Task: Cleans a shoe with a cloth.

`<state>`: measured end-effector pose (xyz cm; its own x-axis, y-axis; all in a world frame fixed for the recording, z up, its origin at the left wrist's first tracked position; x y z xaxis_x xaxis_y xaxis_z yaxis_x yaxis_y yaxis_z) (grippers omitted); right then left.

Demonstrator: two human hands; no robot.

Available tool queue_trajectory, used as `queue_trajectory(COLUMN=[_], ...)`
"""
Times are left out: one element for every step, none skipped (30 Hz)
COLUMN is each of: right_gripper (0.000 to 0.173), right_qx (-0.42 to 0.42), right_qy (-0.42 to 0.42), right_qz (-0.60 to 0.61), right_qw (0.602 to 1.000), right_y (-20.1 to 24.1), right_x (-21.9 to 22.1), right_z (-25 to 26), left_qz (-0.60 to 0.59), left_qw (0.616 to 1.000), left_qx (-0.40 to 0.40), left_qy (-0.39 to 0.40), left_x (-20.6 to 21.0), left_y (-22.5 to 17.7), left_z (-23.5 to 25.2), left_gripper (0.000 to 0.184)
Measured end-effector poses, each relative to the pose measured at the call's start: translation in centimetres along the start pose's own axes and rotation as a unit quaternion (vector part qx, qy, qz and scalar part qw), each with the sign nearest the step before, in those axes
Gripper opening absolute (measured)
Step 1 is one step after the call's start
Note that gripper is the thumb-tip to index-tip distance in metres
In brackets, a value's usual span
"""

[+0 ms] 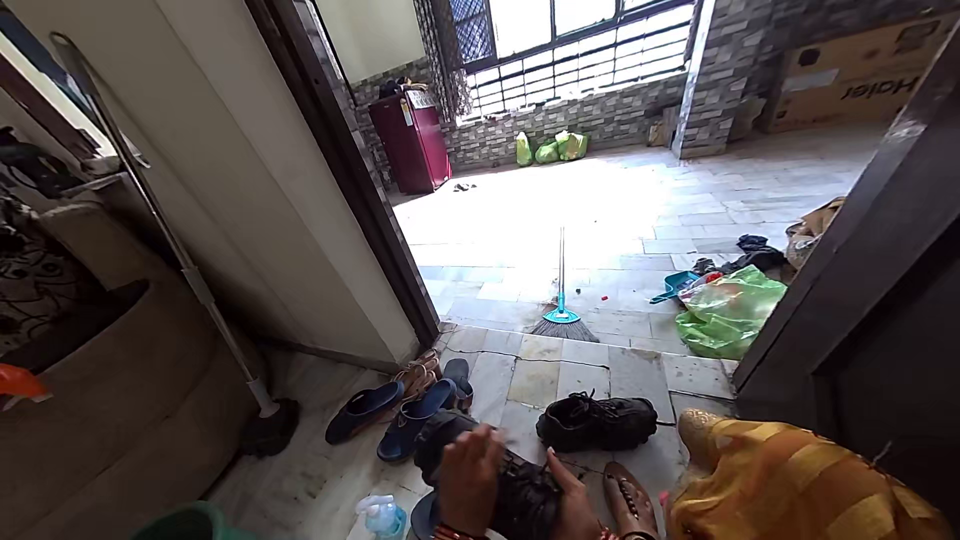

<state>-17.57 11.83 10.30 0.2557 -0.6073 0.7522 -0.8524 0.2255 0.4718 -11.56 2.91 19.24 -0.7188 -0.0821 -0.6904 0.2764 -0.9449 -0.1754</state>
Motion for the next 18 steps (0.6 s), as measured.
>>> queue_trajectory(right_gripper=[0.055, 0.054, 0.053, 0.052, 0.052, 0.052, 0.052, 0.053, 0.054, 0.056, 0.057, 0.058, 0.059, 0.061, 0.061, 0.060, 0.057, 0.051], right_qx=[0.007, 0.015, 0.020, 0.024, 0.028, 0.029, 0.029, 0.029, 0.028, 0.027, 0.024, 0.016, 0.004, -0.014, -0.037, -0.060, -0.085, -0.103], right_qy=[-0.001, 0.003, 0.007, 0.005, 0.000, -0.004, -0.008, -0.013, -0.020, -0.031, -0.039, -0.045, -0.050, -0.046, -0.037, -0.033, -0.031, -0.035], right_qz=[-0.013, -0.023, -0.030, -0.033, -0.032, -0.028, -0.018, -0.007, 0.003, 0.011, 0.018, 0.027, 0.038, 0.052, 0.067, 0.074, 0.073, 0.067], right_qw=[1.000, 1.000, 0.999, 0.999, 0.999, 0.999, 0.999, 0.999, 0.999, 0.999, 0.999, 0.998, 0.998, 0.997, 0.996, 0.995, 0.993, 0.992], right_y=[-0.4, -0.8, -1.1, -1.4, -1.5, -1.7, -1.7, -1.8, -1.7, -1.5, -1.2, -0.9, -0.5, 0.0, 0.6, 1.2, 2.1, 3.1], right_x=[0.1, 0.2, 0.3, 0.4, 0.4, 0.2, -0.1, -0.4, -0.7, -0.8, -0.8, -0.8, -0.8, -1.0, -1.1, -1.3, -1.5, -1.5], right_z=[-0.1, -0.2, -0.3, -0.3, -0.3, -0.1, 0.0, 0.2, 0.2, 0.2, 0.1, 0.0, 0.0, 0.1, 0.3, 0.4, 0.5, 0.1], left_qz=[0.031, 0.058, 0.093, 0.124, 0.142, 0.149, 0.147, 0.133, 0.099, 0.050, -0.005, -0.046, -0.082, -0.125, -0.165, -0.195, -0.208, -0.213], left_qw=[0.999, 0.997, 0.994, 0.991, 0.988, 0.987, 0.987, 0.990, 0.994, 0.996, 0.994, 0.990, 0.986, 0.978, 0.968, 0.960, 0.959, 0.964], left_qx=[-0.027, -0.046, -0.046, -0.038, -0.034, -0.033, -0.034, -0.040, -0.051, -0.068, -0.093, -0.106, -0.111, -0.118, -0.124, -0.121, -0.106, -0.088], left_qy=[0.003, 0.002, -0.014, -0.032, -0.042, -0.048, -0.048, -0.040, -0.022, 0.008, 0.050, 0.077, 0.094, 0.115, 0.142, 0.163, 0.159, 0.134], left_x=[-0.9, -1.9, -2.7, -3.2, -3.3, -3.3, -3.1, -2.8, -2.2, -1.4, -0.4, 0.7, 1.5, 2.2, 2.7, 3.1, 3.0, 2.6], left_y=[1.5, 2.7, 3.6, 4.1, 4.1, 4.1, 3.9, 3.6, 3.3, 2.8, 2.0, 0.8, -0.6, -2.2, -3.9, -5.8, -7.6, -9.1], left_z=[0.3, 0.7, 0.9, 1.0, 1.0, 1.0, 1.0, 1.1, 1.1, 1.0, 0.9, 0.7, 0.6, 0.6, 0.5, 0.4, 0.4, 0.4], left_gripper=[0.016, 0.019, 0.020, 0.020, 0.019, 0.019, 0.019, 0.019, 0.017, 0.015, 0.014, 0.013, 0.012, 0.013, 0.014, 0.014, 0.013, 0.013])
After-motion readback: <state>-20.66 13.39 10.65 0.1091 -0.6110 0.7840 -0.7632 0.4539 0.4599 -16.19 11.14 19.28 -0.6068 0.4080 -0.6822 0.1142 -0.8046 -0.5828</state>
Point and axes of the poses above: each hand's wrist, its own z-axis towards the middle knuckle, its own x-axis out of the palm, y = z × x, the point moved 8 cm from there along z, towards the middle knuckle, and after that the axes turned 8 degrees about -z, right-handed, at the moved point
